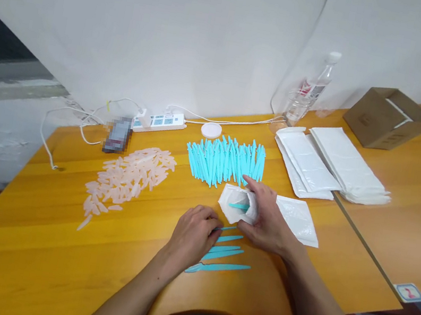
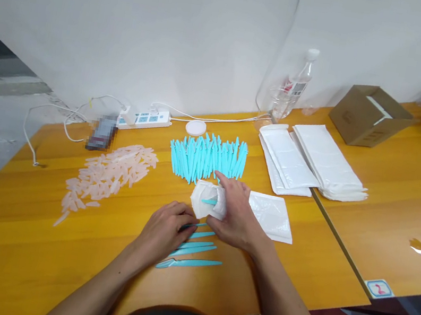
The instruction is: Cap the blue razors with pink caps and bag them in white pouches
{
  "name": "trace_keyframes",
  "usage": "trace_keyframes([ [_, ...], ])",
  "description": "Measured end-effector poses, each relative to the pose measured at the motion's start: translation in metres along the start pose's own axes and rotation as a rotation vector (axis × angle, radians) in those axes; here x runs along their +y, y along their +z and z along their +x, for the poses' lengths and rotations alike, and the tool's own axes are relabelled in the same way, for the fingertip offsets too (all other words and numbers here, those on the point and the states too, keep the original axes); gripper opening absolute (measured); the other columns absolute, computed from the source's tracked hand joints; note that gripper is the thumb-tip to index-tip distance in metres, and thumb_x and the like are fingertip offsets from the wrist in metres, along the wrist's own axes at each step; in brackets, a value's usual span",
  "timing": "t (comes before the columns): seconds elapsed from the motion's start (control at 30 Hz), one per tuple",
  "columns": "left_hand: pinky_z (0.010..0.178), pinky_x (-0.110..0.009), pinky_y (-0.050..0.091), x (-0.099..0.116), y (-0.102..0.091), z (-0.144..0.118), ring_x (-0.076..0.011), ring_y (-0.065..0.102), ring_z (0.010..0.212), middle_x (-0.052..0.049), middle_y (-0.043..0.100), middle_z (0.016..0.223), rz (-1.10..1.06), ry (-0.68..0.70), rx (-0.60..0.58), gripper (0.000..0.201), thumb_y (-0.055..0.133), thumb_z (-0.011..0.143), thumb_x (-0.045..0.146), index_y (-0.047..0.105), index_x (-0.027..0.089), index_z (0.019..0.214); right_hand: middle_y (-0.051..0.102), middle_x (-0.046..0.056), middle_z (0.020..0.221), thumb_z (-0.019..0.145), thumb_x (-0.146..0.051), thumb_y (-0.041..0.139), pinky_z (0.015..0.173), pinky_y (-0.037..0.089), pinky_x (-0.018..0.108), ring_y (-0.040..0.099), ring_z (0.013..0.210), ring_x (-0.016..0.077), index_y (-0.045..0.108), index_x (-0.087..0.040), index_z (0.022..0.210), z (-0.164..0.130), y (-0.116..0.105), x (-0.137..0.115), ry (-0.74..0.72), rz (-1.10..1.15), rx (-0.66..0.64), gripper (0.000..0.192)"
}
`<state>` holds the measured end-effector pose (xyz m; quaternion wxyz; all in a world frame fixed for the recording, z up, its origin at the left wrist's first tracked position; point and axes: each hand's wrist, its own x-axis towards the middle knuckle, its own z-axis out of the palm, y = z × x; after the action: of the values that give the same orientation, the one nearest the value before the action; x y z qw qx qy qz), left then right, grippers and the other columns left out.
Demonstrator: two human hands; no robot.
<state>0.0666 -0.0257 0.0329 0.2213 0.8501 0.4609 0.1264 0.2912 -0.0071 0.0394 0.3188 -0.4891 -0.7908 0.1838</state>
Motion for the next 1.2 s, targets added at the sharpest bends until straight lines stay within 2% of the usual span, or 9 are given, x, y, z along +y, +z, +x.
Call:
trace_keyframes([
  [0.1, 0.084, -0.036, 0.053, -0.007, -0.017, -0.012, -0.0208, 0.066, 0.092, -0.005, 0.072, 0.096, -0.133, -0.011, 0.100, 0.011, 0.062, 0.094, 0.022, 0.073, 0.022, 0.096, 0.056, 0.012, 0.124, 0.071, -0.017, 0.064, 0.104, 0.036, 0.055, 0.054, 0.115, 0.0342, 0.026, -0.024, 0.152, -0.001, 0.002, 0.003, 0.005, 0.004, 0.025, 0.090],
  [0.27, 0.074, -0.028, 0.061, -0.009, -0.061, -0.031, -0.0138, 0.070, 0.077, -0.001, 0.070, 0.093, -0.584, -0.279, 0.750, 0.047, 0.073, 0.088, 0.028, 0.058, 0.025, 0.132, 0.056, 0.013, 0.127, 0.070, -0.017, 0.065, 0.105, 0.035, 0.054, 0.053, 0.117, 0.0343, 0.025, -0.023, 0.153, -0.003, 0.008, 0.002, -0.021, 0.012, 0.002, 0.093],
  [0.33, 0.072, -0.027, 0.062, -0.003, -0.063, -0.026, -0.0129, 0.071, 0.071, 0.000, 0.072, 0.089, -0.696, -0.304, 0.890, 0.049, 0.077, 0.085, 0.029, 0.057, 0.023, 0.129, 0.057, 0.013, 0.127, 0.069, -0.016, 0.064, 0.105, 0.034, 0.054, 0.053, 0.117, 0.0344, 0.024, -0.023, 0.153, -0.002, 0.011, -0.002, -0.030, 0.017, -0.031, 0.094],
  [0.53, 0.073, -0.026, 0.062, 0.013, -0.028, -0.005, -0.0137, 0.074, 0.071, 0.000, 0.075, 0.078, -0.907, -0.340, 0.927, 0.037, 0.077, 0.086, 0.030, 0.054, 0.020, 0.113, 0.059, 0.011, 0.121, 0.068, -0.011, 0.060, 0.100, 0.037, 0.052, 0.055, 0.109, 0.0324, 0.026, -0.024, 0.152, 0.000, 0.015, -0.013, -0.046, 0.022, -0.034, 0.091],
  [0.77, 0.066, -0.024, 0.059, 0.002, -0.054, -0.016, -0.0127, 0.072, 0.062, 0.004, 0.075, 0.072, -0.663, -0.343, 1.218, 0.038, 0.078, 0.084, 0.024, 0.055, 0.019, 0.114, 0.057, 0.012, 0.125, 0.067, -0.013, 0.062, 0.101, 0.036, 0.053, 0.054, 0.115, 0.0338, 0.024, -0.024, 0.153, 0.000, 0.014, -0.009, -0.051, 0.026, -0.055, 0.094],
  [0.9, 0.076, -0.032, 0.060, 0.008, -0.030, -0.003, -0.0173, 0.074, 0.079, -0.003, 0.077, 0.086, -0.648, -0.290, 0.953, 0.017, 0.071, 0.090, 0.028, 0.068, 0.020, 0.104, 0.056, 0.012, 0.130, 0.068, -0.013, 0.064, 0.103, 0.035, 0.052, 0.053, 0.119, 0.0337, 0.022, -0.025, 0.154, 0.002, 0.016, -0.013, -0.061, 0.037, -0.064, 0.096],
  [1.03, 0.106, -0.047, 0.048, 0.011, 0.000, -0.003, -0.0261, 0.060, 0.125, -0.008, 0.066, 0.134, -0.456, -0.139, 0.525, 0.013, 0.068, 0.092, 0.030, 0.080, 0.026, 0.096, 0.057, 0.013, 0.129, 0.073, -0.018, 0.065, 0.100, 0.037, 0.051, 0.054, 0.117, 0.0337, 0.023, -0.024, 0.154, 0.001, 0.017, -0.014, -0.074, 0.028, -0.071, 0.091],
  [1.1, 0.101, -0.042, 0.050, 0.005, 0.004, -0.010, -0.0238, 0.061, 0.120, -0.008, 0.065, 0.132, -0.433, -0.179, 0.487, 0.018, 0.063, 0.095, 0.031, 0.079, 0.027, 0.103, 0.058, 0.013, 0.126, 0.072, -0.016, 0.064, 0.100, 0.037, 0.051, 0.054, 0.116, 0.0336, 0.024, -0.023, 0.154, 0.000, 0.015, -0.013, -0.063, 0.012, -0.077, 0.091],
  [1.2, 0.077, -0.032, 0.054, -0.004, 0.003, -0.017, -0.0174, 0.067, 0.085, -0.005, 0.072, 0.100, -0.379, -0.226, 0.319, 0.017, 0.065, 0.094, 0.032, 0.079, 0.025, 0.101, 0.058, 0.013, 0.125, 0.069, -0.014, 0.063, 0.100, 0.037, 0.051, 0.054, 0.114, 0.0334, 0.023, -0.023, 0.155, 0.000, 0.013, -0.010, -0.037, -0.007, -0.077, 0.095],
])
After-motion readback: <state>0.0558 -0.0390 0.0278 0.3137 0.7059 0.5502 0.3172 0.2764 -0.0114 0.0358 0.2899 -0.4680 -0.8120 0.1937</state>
